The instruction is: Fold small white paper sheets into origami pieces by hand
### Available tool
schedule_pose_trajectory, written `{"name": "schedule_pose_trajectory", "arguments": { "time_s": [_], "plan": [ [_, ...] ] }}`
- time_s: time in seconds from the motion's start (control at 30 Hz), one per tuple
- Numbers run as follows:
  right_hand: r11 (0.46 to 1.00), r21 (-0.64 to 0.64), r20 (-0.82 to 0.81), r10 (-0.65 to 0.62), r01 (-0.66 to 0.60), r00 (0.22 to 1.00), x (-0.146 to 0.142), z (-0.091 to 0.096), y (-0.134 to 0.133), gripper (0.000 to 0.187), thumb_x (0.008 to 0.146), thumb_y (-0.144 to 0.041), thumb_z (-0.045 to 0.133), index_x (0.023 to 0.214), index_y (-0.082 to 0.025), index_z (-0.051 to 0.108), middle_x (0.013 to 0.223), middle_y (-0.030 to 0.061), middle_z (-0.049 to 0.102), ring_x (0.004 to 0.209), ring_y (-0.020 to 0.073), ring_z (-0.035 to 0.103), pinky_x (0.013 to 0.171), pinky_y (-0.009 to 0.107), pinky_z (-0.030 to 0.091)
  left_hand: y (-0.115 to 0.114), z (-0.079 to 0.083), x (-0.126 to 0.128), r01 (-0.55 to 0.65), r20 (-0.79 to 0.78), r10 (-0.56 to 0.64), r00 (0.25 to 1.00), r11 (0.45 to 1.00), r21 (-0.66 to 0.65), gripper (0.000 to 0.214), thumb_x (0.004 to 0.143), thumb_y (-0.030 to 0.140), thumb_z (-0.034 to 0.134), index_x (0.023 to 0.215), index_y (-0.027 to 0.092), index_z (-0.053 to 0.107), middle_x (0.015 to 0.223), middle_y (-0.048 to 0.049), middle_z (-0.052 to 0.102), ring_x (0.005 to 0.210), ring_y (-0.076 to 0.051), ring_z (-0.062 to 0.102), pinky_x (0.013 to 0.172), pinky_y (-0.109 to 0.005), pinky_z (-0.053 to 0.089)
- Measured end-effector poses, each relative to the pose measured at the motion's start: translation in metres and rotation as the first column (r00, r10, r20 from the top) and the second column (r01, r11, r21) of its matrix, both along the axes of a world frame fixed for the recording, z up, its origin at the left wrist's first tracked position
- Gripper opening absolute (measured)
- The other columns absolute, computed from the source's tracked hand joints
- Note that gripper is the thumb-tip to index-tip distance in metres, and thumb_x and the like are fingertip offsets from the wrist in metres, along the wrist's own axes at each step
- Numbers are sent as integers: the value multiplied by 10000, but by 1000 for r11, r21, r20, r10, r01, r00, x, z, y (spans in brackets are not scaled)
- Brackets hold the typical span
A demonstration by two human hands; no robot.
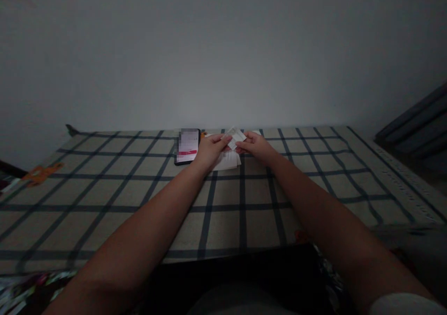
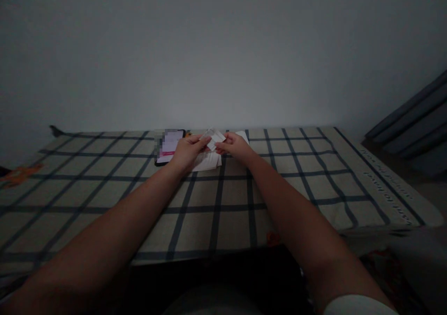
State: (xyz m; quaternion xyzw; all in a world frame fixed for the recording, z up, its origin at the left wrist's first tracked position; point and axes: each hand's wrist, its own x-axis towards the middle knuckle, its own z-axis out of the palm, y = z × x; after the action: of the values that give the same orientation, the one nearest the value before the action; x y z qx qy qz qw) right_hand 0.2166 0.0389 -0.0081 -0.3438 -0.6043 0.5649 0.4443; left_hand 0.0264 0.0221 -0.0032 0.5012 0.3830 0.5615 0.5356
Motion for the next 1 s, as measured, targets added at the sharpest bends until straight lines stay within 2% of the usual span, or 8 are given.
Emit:
{"name": "schedule_pose_trajectory", "arguments": {
  "time_s": [0.1,0.23,0.3,0.5,0.7,0.87,1.0],
  "plan": [
    [1000,15,4,-8,8,1000,1,-2,0,297,745,-311,878,909,-190,663,781,5,749,708,137,701,705,268,575,0,2,1,20,13,-20,1000,1000,4,438,599,476,976,829,136,823,719,-20,741,636,-111,622,650,-246,500],
    [998,23,14,-60,60,998,6,-1,1,288,733,-319,861,881,-182,655,757,1,723,686,130,667,684,264,551,3,2,2,144,50,-140,989,986,-82,400,584,408,989,810,133,806,799,-46,778,717,-124,692,743,-255,559],
    [998,12,11,-63,63,998,7,-1,0,297,725,-316,864,889,-183,654,770,2,717,700,134,664,691,269,550,3,1,1,166,44,-162,986,981,-100,389,590,385,985,822,131,804,817,-53,788,734,-128,711,764,-256,570],
    [1000,1,26,-30,30,999,5,-3,0,338,712,-295,882,958,-194,673,892,29,750,764,156,689,753,309,575,0,-1,1,136,19,-135,991,986,-100,358,604,375,973,802,132,802,774,-49,777,682,-121,698,740,-259,569],
    [997,-49,41,-57,59,998,8,0,0,285,720,-313,884,879,-188,684,806,12,730,694,131,644,693,275,549,1,-4,9,48,61,-43,997,995,-83,334,631,345,970,809,133,783,732,-24,738,643,-102,647,735,-267,556],
    [988,-155,-62,-9,0,998,11,8,-2,361,662,-370,947,864,-163,731,795,13,732,714,123,668,753,276,585,3,-4,6,100,127,-84,988,987,-122,278,686,304,955,806,128,777,756,-43,758,665,-101,664,749,-253,565],
    [984,-175,-131,-27,3,991,13,8,0,362,664,-405,971,774,-159,729,744,30,736,731,137,702,792,290,613,4,-3,4,148,183,-127,975,983,-107,192,790,292,885,840,136,785,827,-57,787,705,-100,692,776,-233,581]
  ]
}}
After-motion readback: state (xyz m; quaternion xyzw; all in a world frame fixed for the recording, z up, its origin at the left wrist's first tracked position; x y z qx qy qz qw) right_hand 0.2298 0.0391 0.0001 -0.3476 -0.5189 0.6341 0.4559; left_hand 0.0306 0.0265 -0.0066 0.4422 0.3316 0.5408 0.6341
